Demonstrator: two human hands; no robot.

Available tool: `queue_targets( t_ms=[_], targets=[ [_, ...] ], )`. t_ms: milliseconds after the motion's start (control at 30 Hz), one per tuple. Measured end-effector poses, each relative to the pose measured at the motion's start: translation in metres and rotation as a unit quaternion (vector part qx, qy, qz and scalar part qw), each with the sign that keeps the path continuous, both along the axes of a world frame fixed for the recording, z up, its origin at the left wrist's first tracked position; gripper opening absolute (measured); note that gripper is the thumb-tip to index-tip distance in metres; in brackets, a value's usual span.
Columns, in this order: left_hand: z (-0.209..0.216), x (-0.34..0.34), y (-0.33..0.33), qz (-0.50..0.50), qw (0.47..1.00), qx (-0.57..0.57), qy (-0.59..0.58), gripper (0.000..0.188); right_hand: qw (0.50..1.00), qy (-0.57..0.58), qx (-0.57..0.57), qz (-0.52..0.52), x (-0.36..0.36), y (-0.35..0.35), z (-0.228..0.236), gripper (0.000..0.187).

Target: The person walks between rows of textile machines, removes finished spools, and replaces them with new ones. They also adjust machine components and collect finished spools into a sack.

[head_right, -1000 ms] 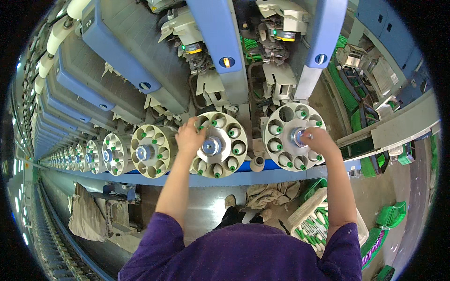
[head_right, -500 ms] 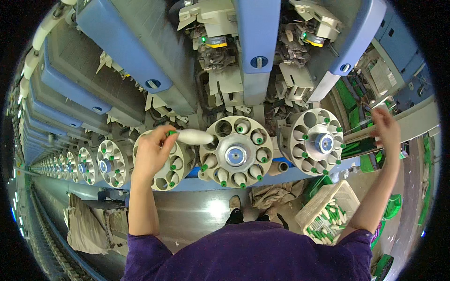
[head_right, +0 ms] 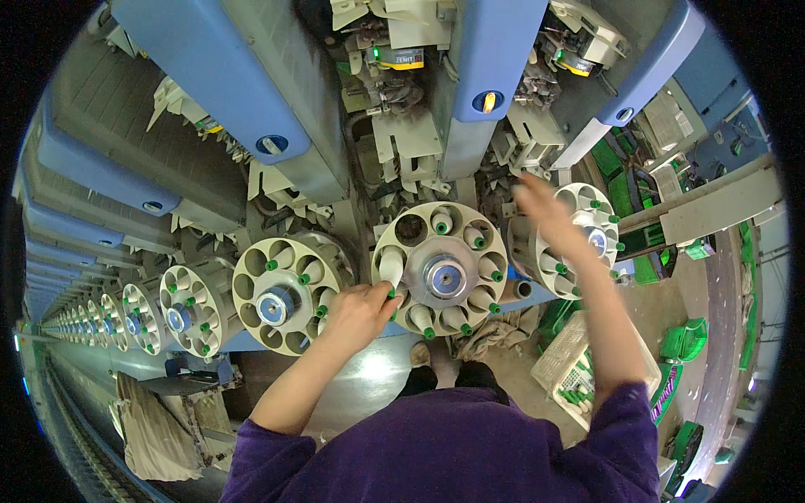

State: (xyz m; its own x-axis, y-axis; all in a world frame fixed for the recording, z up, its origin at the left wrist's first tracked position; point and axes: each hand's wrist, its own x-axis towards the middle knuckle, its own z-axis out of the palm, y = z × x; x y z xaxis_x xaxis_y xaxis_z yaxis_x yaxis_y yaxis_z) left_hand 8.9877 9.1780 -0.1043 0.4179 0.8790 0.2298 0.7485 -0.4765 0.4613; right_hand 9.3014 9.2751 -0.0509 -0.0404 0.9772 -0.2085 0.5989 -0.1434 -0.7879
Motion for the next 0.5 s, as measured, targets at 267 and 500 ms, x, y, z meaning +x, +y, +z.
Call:
queue_targets(
  t_ms=[267, 500],
  targets=[
    [0.021, -0.008, 0.014, 0.09, 0.993, -0.058, -0.055, 0.02, 0.993, -0.022, -0.035, 0.107, -0.058, 0.036, -0.109, 0.074],
    [0.016, 0.015, 0.04, 0.103, 0.989, -0.103, -0.001, 0.02, 0.98, 0.094, -0.155, 0.087, -0.045, 0.03, -0.095, 0.063]
  ],
)
